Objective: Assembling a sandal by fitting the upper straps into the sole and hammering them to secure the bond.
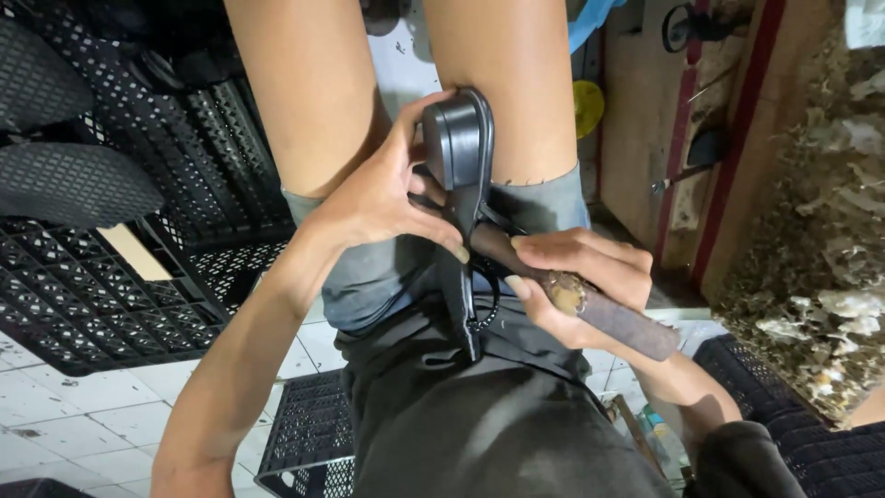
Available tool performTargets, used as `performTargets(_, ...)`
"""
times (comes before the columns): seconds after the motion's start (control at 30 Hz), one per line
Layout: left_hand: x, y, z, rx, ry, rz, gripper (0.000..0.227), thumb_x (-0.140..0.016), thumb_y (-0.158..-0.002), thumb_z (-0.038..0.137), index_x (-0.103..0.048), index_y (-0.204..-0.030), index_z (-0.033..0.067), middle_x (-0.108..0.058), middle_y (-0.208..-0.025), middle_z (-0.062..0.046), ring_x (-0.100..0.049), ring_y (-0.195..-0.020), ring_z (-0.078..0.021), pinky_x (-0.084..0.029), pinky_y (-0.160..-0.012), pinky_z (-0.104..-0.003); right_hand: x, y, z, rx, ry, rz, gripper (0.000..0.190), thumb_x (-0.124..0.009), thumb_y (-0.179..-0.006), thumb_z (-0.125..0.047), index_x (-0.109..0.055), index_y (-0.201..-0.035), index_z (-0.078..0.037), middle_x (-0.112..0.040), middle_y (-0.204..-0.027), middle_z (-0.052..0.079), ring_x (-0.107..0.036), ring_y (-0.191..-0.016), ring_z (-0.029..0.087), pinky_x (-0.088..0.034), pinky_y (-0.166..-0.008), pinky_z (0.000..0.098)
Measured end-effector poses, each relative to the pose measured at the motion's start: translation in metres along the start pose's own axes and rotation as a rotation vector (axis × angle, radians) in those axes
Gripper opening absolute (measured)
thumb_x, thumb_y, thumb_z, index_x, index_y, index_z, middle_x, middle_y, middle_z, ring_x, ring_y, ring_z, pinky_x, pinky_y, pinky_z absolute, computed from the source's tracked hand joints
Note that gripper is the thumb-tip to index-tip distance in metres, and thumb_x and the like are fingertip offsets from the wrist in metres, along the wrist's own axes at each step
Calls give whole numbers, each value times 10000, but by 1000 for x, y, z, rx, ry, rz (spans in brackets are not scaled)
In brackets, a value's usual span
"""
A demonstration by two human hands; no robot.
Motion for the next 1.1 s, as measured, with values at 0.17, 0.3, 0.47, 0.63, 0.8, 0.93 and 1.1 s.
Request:
performTargets(0.17, 6, -1, 3, -44, -31, 64, 1093, -844, -449, 66, -122, -1264, 157, -258, -1324, -251, -669, -842, -338, -612, -665, -380, -8, -11, 8, -28, -38, -100, 102, -591, -757, -64, -584, -751, 37, -630, -748, 149, -650, -656, 213, -530, -607, 253)
performTargets(0.3, -6, 7, 1, -29, -66, -24, 1189, -824, -507, 173, 26, -1336, 139, -272, -1317, -342, -591, -1014, -381, -493, -854, -494, -6, 0, 15, -24, -115, -118, 131, -614, -750, -125, -583, -773, 1, -642, -736, 125, -656, -589, 172, -555, -543, 221)
performTargets(0.47, -6, 10, -8, 93, -89, 13, 1266, -827, -492, 185, 118, -1333, 194, -479, -1171, -303, -667, -880, -284, -576, -751, -372, -7, -4, 16, -39, -148, -136, 104, -627, -732, -79, -584, -767, 9, -635, -750, 136, -656, -643, 204, -549, -599, 255)
performTargets(0.63, -14, 16, -13, 139, -94, 44, 1256, -834, -431, 190, 43, -1330, 196, -457, -1216, -242, -644, -870, -251, -576, -693, -329, -7, 1, 12, -72, -165, -192, 132, -611, -739, -127, -591, -772, -1, -639, -750, 115, -661, -653, 208, -552, -624, 264)
performTargets(0.8, -15, 16, -21, 97, -68, 4, 1201, -825, -424, 219, -28, -1317, 117, -411, -1248, -230, -536, -1068, -282, -492, -840, -350, -9, 4, 12, -121, -238, -247, 127, -642, -710, -112, -596, -781, -17, -646, -767, 107, -668, -660, 194, -564, -624, 259)
performTargets(0.93, -14, 18, -22, 120, -123, 65, 1277, -854, -422, 201, 29, -1337, 89, -409, -1217, -285, -536, -1011, -361, -492, -789, -430, -8, -5, 13, -117, -283, -229, 104, -638, -703, -81, -617, -749, 9, -638, -704, 127, -643, -571, 201, -516, -522, 264)
performTargets(1.1, -22, 36, -58, 0, -262, 74, 1268, -884, -336, 300, -184, -1363, 50, -341, -1319, -244, -385, -1156, -416, -331, -934, -522, -10, 16, 24, -185, -488, -246, 141, -686, -650, -39, -638, -761, 33, -643, -677, 161, -641, -502, 230, -504, -423, 292)
Point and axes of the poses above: each hand's wrist, its own y-axis away from the middle knuckle, its own x-axis out of the back of the hand, z = x × y, the point moved 9 cm from there along -y, towards the middle knuckle
